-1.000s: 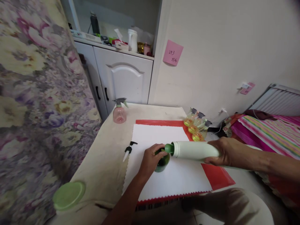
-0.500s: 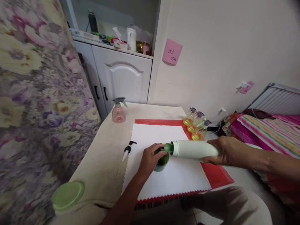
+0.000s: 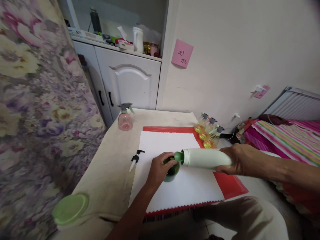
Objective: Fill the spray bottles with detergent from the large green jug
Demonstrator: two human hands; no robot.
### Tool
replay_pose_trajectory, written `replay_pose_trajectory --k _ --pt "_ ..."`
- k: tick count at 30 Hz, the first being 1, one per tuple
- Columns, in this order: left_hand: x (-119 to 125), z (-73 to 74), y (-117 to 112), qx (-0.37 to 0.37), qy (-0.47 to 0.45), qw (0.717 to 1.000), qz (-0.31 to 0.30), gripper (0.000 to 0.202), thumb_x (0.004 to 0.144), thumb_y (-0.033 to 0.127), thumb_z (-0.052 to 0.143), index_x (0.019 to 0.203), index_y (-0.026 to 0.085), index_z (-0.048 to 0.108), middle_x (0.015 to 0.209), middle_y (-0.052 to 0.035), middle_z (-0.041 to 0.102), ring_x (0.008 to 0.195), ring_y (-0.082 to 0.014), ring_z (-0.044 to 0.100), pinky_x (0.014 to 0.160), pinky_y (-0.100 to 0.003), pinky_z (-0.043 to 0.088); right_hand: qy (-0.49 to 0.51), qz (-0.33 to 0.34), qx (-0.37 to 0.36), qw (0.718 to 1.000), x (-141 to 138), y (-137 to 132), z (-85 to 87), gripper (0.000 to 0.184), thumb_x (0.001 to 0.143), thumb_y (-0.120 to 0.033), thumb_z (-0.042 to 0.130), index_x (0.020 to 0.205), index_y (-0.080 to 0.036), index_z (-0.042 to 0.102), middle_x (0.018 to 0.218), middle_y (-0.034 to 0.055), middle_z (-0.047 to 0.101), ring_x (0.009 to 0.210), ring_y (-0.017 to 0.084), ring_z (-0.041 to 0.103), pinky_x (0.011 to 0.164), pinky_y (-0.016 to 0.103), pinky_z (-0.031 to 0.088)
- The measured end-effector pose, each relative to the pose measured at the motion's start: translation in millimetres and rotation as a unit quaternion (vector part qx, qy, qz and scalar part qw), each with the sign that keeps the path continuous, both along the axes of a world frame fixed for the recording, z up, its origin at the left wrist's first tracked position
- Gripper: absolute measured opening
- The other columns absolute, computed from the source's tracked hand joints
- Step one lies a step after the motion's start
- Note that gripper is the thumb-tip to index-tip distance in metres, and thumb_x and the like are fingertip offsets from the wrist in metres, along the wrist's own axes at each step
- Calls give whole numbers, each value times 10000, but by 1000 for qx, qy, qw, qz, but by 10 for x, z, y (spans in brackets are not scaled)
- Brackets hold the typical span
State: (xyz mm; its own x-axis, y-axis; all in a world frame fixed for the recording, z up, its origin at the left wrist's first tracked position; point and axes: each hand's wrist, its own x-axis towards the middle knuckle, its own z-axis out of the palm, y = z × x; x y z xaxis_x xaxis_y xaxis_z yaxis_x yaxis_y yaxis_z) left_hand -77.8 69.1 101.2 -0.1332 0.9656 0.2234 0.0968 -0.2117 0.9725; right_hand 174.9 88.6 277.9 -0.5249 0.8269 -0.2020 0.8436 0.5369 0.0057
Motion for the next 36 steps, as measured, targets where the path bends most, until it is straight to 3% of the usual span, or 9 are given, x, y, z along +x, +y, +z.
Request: replay_pose_trajectory --k 15,24,36 --pt "2 25 -12 -10 2 1000 -4 204 715 228 674 913 228 726 993 -24 740 968 -216 654 899 -329 475 -22 8 12 1000 -20 -29 40 356 770 -537 631 842 -195 693 642 50 674 544 199 625 489 253 376" --pt "7 25 -17 -12 2 1000 -3 209 721 244 668 921 240 727 990 -22 742 963 -216 659 894 -334 486 -28 2 -4 1000 -84 -60 102 354 801 -504 602 872 -170 696 697 108 698 595 233 651 527 277 401" --pt "12 35 -14 -16 0 1000 0 199 709 243 682 903 239 728 991 -22 742 962 -220 660 892 -332 482 -27 2 -9 1000 -100 -65 119 338 801 -490 599 868 -173 694 687 99 695 591 228 648 514 263 395"
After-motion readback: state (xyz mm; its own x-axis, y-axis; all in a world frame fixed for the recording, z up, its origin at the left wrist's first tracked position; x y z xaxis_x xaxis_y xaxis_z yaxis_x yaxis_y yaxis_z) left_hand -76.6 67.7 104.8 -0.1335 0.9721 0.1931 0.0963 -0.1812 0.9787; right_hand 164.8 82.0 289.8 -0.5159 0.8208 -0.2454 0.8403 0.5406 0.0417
